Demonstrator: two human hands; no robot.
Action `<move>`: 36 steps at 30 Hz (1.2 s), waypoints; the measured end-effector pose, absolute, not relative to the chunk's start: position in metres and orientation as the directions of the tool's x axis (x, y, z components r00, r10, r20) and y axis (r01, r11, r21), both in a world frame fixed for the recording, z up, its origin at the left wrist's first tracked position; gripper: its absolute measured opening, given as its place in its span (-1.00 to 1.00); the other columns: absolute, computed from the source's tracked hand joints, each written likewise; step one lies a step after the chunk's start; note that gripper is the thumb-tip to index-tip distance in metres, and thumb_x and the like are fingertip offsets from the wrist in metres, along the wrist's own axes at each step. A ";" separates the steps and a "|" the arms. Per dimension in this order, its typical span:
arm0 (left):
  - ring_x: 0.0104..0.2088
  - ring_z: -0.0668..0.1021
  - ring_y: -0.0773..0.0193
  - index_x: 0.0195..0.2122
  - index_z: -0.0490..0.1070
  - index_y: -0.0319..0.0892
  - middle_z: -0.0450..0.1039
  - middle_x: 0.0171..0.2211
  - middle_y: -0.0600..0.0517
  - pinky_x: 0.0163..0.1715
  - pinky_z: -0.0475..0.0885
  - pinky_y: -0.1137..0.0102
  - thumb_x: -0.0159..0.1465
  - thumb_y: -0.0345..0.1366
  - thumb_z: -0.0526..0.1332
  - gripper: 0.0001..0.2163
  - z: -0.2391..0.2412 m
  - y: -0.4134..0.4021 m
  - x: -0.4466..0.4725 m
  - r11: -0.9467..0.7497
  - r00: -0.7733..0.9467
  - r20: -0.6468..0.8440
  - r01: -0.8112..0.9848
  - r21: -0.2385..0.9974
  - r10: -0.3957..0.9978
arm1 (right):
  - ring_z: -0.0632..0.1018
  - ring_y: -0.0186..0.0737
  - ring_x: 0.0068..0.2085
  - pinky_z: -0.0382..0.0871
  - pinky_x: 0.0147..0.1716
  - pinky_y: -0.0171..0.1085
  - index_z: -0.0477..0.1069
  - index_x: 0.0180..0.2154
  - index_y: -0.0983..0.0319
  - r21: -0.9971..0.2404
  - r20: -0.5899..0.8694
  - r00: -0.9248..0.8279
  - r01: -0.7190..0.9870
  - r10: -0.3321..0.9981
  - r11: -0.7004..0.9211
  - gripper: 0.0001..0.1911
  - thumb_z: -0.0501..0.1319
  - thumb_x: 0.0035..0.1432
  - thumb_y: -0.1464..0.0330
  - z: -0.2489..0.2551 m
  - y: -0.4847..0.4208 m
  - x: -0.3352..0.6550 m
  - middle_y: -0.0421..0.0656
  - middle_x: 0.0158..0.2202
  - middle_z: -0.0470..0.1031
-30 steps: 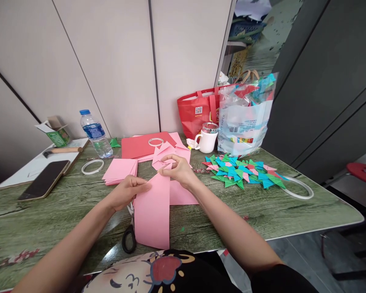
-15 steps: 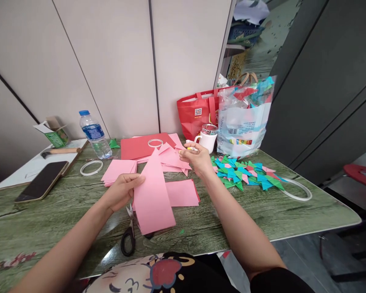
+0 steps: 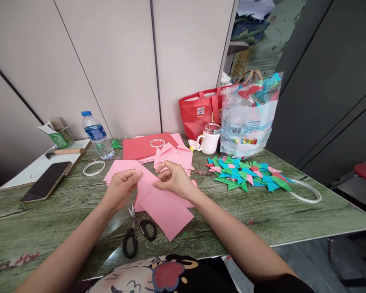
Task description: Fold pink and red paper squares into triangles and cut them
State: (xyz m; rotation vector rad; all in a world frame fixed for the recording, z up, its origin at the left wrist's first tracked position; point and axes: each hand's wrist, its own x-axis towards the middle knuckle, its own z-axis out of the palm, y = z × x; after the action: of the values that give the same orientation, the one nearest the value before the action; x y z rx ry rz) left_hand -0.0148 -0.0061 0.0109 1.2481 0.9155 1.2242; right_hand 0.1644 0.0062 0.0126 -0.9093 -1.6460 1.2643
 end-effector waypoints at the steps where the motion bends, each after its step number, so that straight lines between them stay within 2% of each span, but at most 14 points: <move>1: -0.62 0.27 0.47 -0.61 0.36 -0.26 0.23 -0.66 0.15 -0.60 0.18 0.53 0.00 -0.21 0.30 -0.78 0.010 -0.006 -0.015 -0.107 0.150 0.131 -0.160 0.981 0.980 | 0.43 -0.39 -0.56 0.24 -0.54 -0.40 0.25 -0.35 0.21 -0.973 0.191 -0.380 0.051 0.905 0.227 -0.66 0.32 -0.23 0.41 0.013 0.006 0.164 -0.28 -0.57 0.45; 9: -0.61 0.27 0.46 -0.62 0.37 -0.27 0.24 -0.66 0.13 -0.59 0.19 0.52 0.00 -0.20 0.30 -0.76 0.009 -0.006 -0.014 -0.122 0.118 0.145 -0.186 0.975 0.982 | 0.41 -0.41 -0.57 0.24 -0.52 -0.39 0.25 -0.42 0.23 -0.977 0.175 -0.355 0.052 0.918 0.206 -0.71 0.31 -0.24 0.42 0.017 0.004 0.162 -0.30 -0.60 0.42; 14: -0.58 0.34 0.46 -0.56 0.40 -0.25 0.32 -0.61 0.12 -0.53 0.29 0.52 0.03 -0.15 0.28 -0.76 0.010 -0.007 -0.013 -0.007 0.244 0.057 -0.201 0.980 0.968 | 0.39 -0.43 -0.54 0.24 -0.51 -0.39 0.29 -0.52 0.26 -0.974 0.224 -0.212 -0.012 0.951 0.227 -0.77 0.33 -0.24 0.35 0.013 0.012 0.165 -0.28 -0.56 0.40; 18: -0.53 0.45 0.36 -0.49 0.44 -0.29 0.45 -0.55 0.02 -0.47 0.37 0.44 0.01 -0.17 0.30 -0.76 0.005 -0.008 -0.011 0.126 0.346 -0.064 -0.160 0.979 0.936 | 0.43 -0.38 -0.45 0.30 -0.44 -0.36 0.42 -0.43 0.26 -0.969 0.245 -0.116 -0.062 0.962 0.239 -0.77 0.32 -0.20 0.30 0.010 0.018 0.168 -0.21 -0.46 0.46; 20: -0.55 0.46 0.34 -0.51 0.45 -0.31 0.48 -0.56 -0.02 -0.49 0.38 0.44 0.00 -0.19 0.31 -0.76 0.005 -0.007 -0.011 0.140 0.301 -0.068 -0.223 0.965 0.951 | 0.44 -0.36 -0.42 0.33 -0.41 -0.34 0.45 -0.39 0.24 -0.970 0.241 -0.126 -0.074 0.962 0.233 -0.77 0.28 -0.15 0.27 0.010 0.019 0.168 -0.20 -0.42 0.47; 23: -0.56 0.49 0.33 -0.49 0.45 -0.32 0.51 -0.53 -0.05 -0.53 0.39 0.46 -0.01 -0.23 0.33 -0.78 0.008 -0.002 -0.014 0.067 0.130 -0.019 -0.377 0.924 0.991 | 0.45 -0.36 -0.38 0.36 -0.38 -0.33 0.47 -0.33 0.21 -0.973 0.230 -0.175 -0.057 0.957 0.223 -0.78 0.21 -0.05 0.26 0.010 0.019 0.169 -0.20 -0.37 0.48; 27: -0.51 0.54 0.28 -0.42 0.45 -0.31 0.54 -0.46 -0.08 -0.47 0.45 0.43 0.02 -0.31 0.31 -0.84 0.012 0.006 -0.022 -0.031 -0.081 -0.013 -0.517 0.856 0.997 | 0.46 -0.31 -0.27 0.37 -0.31 -0.30 0.49 -0.30 0.18 -0.943 0.313 -0.284 0.016 0.906 0.331 -0.80 0.13 0.03 0.35 0.010 0.020 0.172 -0.19 -0.27 0.49; 32: -0.32 0.57 0.26 -0.38 0.43 -0.29 0.54 -0.32 -0.08 -0.26 0.47 0.40 0.11 -0.41 0.22 -0.93 0.011 0.010 -0.021 -0.114 -0.185 0.000 -0.609 0.785 0.983 | 0.40 -0.22 -0.06 0.42 -0.23 -0.23 0.46 -0.18 0.12 -0.885 0.385 -0.518 0.027 0.764 0.465 -0.67 0.08 0.02 0.47 0.007 0.017 0.172 -0.16 -0.13 0.39; 36: -0.16 0.52 0.21 -0.31 0.43 -0.29 0.52 -0.24 -0.12 -0.13 0.42 0.37 0.12 -0.47 0.19 -0.89 0.010 0.009 -0.017 -0.134 -0.165 0.035 -0.637 0.759 0.986 | 0.36 -0.18 -0.04 0.42 -0.25 -0.25 0.45 -0.17 0.09 -0.816 0.444 -0.510 0.110 0.737 0.568 -0.66 0.24 -0.07 0.45 0.002 0.014 0.168 -0.11 -0.08 0.29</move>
State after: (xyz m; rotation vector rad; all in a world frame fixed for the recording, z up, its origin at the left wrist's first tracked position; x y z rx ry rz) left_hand -0.0169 0.0090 0.0104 0.6593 0.7213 1.6309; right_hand 0.1675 0.0139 0.0022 -0.6799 -1.9662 0.9500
